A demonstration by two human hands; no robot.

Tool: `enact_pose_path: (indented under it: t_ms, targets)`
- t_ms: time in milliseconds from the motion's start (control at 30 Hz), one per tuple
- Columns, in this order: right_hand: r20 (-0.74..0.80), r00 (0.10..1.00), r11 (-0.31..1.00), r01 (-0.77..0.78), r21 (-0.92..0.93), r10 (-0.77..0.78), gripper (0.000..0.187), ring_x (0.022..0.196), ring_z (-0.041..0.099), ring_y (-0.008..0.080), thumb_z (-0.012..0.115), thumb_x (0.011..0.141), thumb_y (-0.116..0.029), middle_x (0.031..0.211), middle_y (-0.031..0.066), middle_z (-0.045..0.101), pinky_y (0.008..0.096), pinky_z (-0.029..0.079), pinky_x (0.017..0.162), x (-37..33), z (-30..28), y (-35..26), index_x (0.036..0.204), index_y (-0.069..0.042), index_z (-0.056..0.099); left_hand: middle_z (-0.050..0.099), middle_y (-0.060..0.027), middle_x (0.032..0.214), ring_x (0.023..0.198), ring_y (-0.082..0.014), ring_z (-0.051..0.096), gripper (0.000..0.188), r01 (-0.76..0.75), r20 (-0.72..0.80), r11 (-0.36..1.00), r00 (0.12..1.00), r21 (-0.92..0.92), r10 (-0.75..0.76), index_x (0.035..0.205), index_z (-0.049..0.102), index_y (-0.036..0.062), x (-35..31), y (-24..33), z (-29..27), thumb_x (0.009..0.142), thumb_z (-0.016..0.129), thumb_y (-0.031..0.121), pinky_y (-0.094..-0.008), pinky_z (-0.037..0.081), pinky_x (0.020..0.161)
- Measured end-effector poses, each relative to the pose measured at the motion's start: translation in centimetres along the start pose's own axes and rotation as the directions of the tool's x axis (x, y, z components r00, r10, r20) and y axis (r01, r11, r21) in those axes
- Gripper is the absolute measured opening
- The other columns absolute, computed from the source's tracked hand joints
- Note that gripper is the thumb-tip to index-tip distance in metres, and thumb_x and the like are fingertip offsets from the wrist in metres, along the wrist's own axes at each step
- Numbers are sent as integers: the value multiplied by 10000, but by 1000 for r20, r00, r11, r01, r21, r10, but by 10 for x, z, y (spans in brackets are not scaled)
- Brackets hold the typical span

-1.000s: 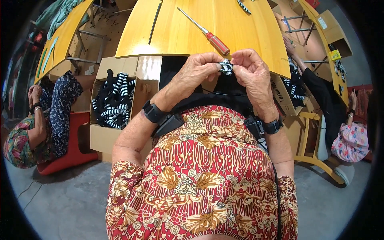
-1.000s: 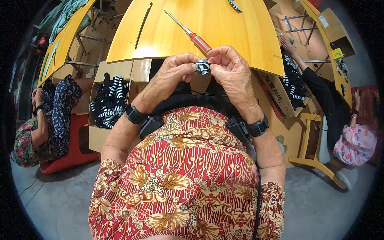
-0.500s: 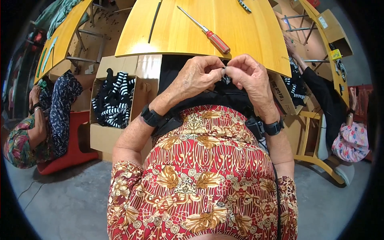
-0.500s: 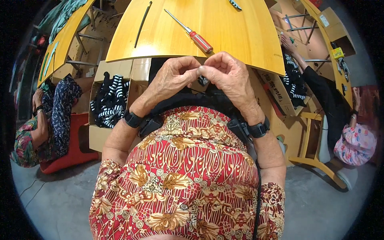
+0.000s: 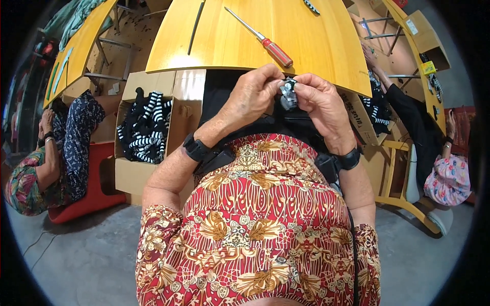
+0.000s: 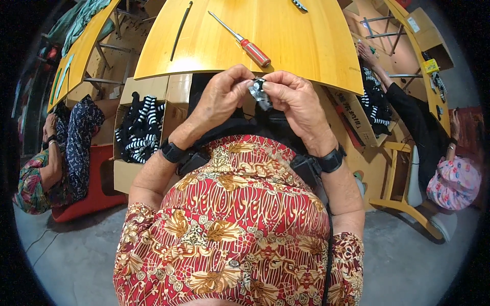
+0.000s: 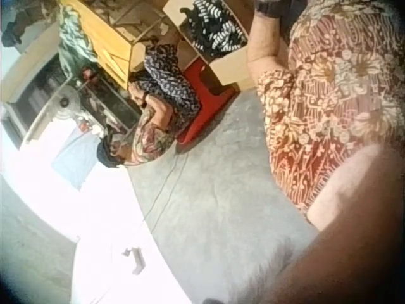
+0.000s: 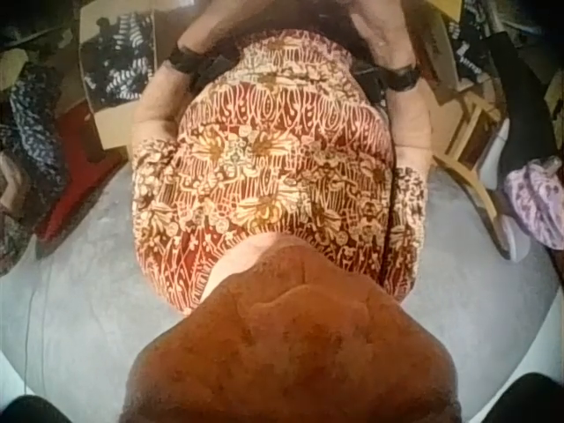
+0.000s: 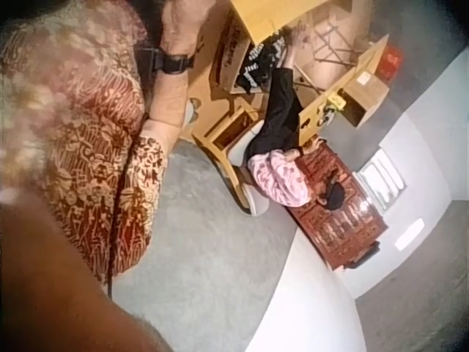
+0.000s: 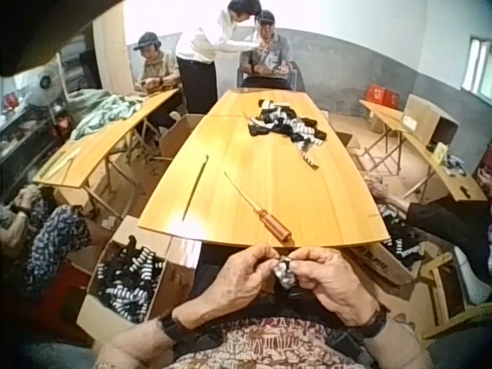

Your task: Wrapping and securing striped fabric onto small circular components using a screwdriver.

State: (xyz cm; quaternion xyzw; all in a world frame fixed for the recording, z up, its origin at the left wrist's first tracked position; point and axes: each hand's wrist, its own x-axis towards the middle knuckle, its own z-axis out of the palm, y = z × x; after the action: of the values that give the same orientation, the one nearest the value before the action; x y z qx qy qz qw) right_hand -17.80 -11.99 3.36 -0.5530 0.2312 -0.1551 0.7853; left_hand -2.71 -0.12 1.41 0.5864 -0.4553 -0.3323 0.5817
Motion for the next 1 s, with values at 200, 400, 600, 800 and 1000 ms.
enact_pose_path:
  t_ms: [200, 400, 600, 800, 1000]
  targets:
    - [36, 999, 999, 27, -21, -26, 78, 628, 463, 6, 626, 892, -90, 761, -50, 585, 158, 363, 547, -4, 11, -9, 949, -38, 641, 518, 26, 716, 572, -47, 461, 164, -128, -26, 977, 991, 171, 135, 932, 561, 25, 0, 2, 0, 962, 553, 186, -196, 392, 504]
    - [-39, 967, 858, 203, -471, -250, 73, 720, 566, 41, 612, 891, -62, 770, -30, 595, 189, 464, 647, -8, 24, -19, 925, -5, 643, 653, -44, 853, 627, -60, 596, 201, 371, 211, 854, 926, -364, -313, 1067, 531, 50, 2, 12, -10, 945, 563, 206, -172, 489, 564]
    - [-19, 917, 726, 303, -617, -399, 76, 738, 610, 72, 606, 866, -19, 840, 26, 611, 213, 496, 667, -6, 26, -14, 925, 7, 648, 668, -98, 885, 666, -93, 638, 281, 460, 322, 821, 876, -337, -359, 1165, 462, 37, -1, 26, -10, 914, 531, 140, -210, 535, 619]
    - [29, 883, 634, 360, -685, -469, 63, 751, 607, 80, 594, 866, 5, 888, 35, 594, 229, 500, 657, -5, 33, -16, 912, 10, 637, 648, -116, 953, 720, -121, 657, 313, 360, 165, 777, 932, -516, -322, 1184, 439, 1, 4, 14, -4, 901, 547, 79, -219, 551, 681]
    - [0, 919, 729, 314, -608, -395, 45, 697, 560, 63, 594, 878, -29, 818, 4, 589, 215, 461, 608, 1, 26, -11, 908, 0, 613, 611, -39, 897, 732, -87, 605, 323, 181, -49, 798, 966, -574, -255, 1176, 449, 19, 5, 2, -3, 888, 590, 53, -170, 484, 648]
